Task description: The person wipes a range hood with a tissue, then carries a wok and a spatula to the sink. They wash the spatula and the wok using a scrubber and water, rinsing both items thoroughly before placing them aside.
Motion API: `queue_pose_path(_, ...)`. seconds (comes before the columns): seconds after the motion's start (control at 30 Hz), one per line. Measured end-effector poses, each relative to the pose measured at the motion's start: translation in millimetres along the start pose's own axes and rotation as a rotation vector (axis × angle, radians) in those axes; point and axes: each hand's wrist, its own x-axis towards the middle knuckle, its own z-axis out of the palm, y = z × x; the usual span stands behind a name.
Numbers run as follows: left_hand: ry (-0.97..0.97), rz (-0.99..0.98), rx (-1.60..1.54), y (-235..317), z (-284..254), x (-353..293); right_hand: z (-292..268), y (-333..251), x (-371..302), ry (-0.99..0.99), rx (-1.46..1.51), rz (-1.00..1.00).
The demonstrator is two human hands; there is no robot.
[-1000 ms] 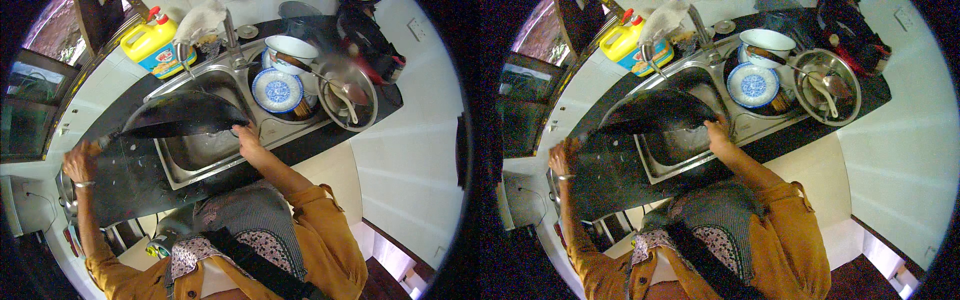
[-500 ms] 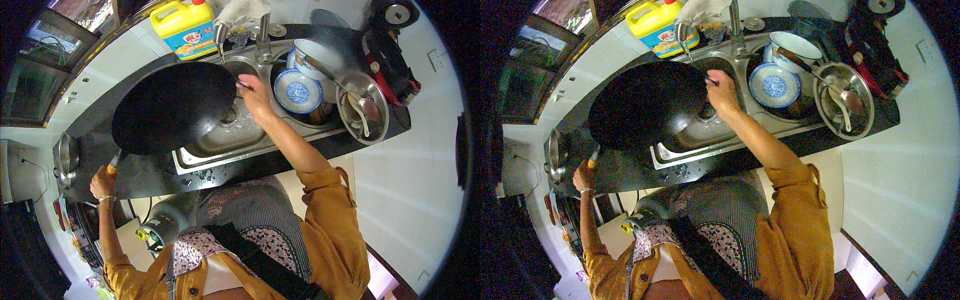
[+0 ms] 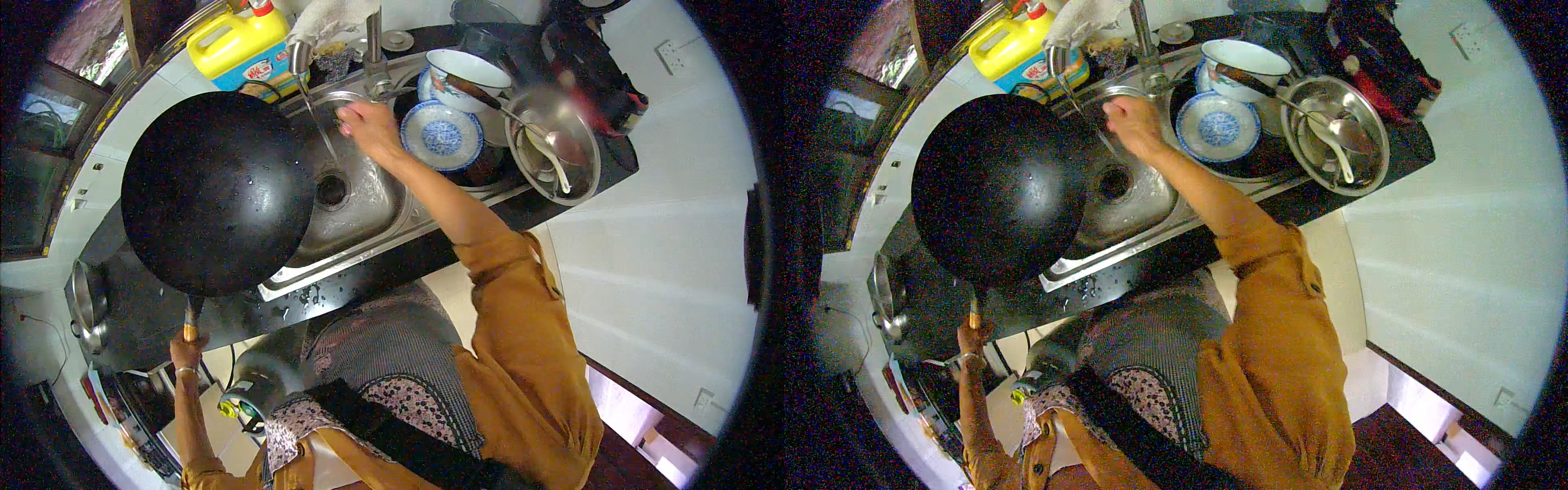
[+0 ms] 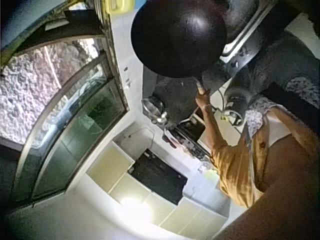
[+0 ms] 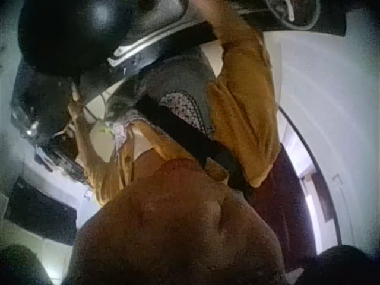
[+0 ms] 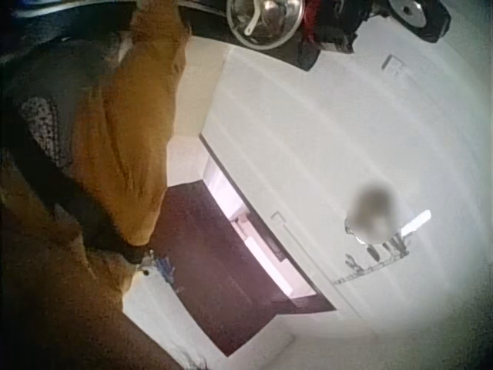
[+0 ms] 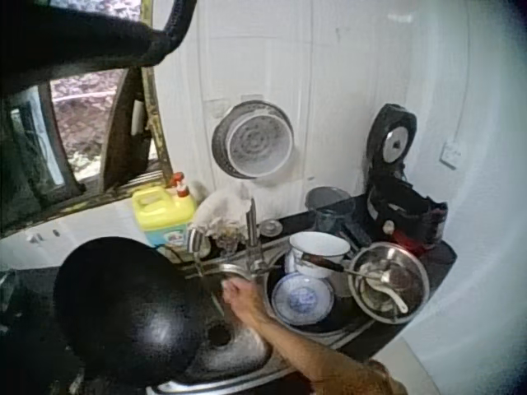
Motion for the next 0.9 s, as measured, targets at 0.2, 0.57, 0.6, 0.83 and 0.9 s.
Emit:
queue_pose_path(0.2, 0.014, -0.113, -0.176, 44.8, 39.3, -35.4, -145.7, 21.4, -19.4, 0.516, -0.812, -0.382)
queue_pose_path(0.57, -0.052, -0.173, -0.448, 54.3, 66.2, -54.2, -209.6, 67.5, 9.0, 0.160, -1.139, -0.347)
queue_pose_path(0.6, -0.059, -0.175, -0.426, 51.7, 67.2, -55.1, -208.5, 64.5, 9.6, 0.186, -1.130, -0.370)
queue_pose_path(0.83, -0.098, -0.158, -0.342, 51.1, 68.1, -49.4, -191.4, -34.9, -12.8, 0.178, -0.889, -0.555)
queue_pose_path(0.9, -0.046, -0.177, -0.347, 52.3, 69.0, -53.6, -164.6, -84.9, -22.9, 0.320, -0.839, -0.654)
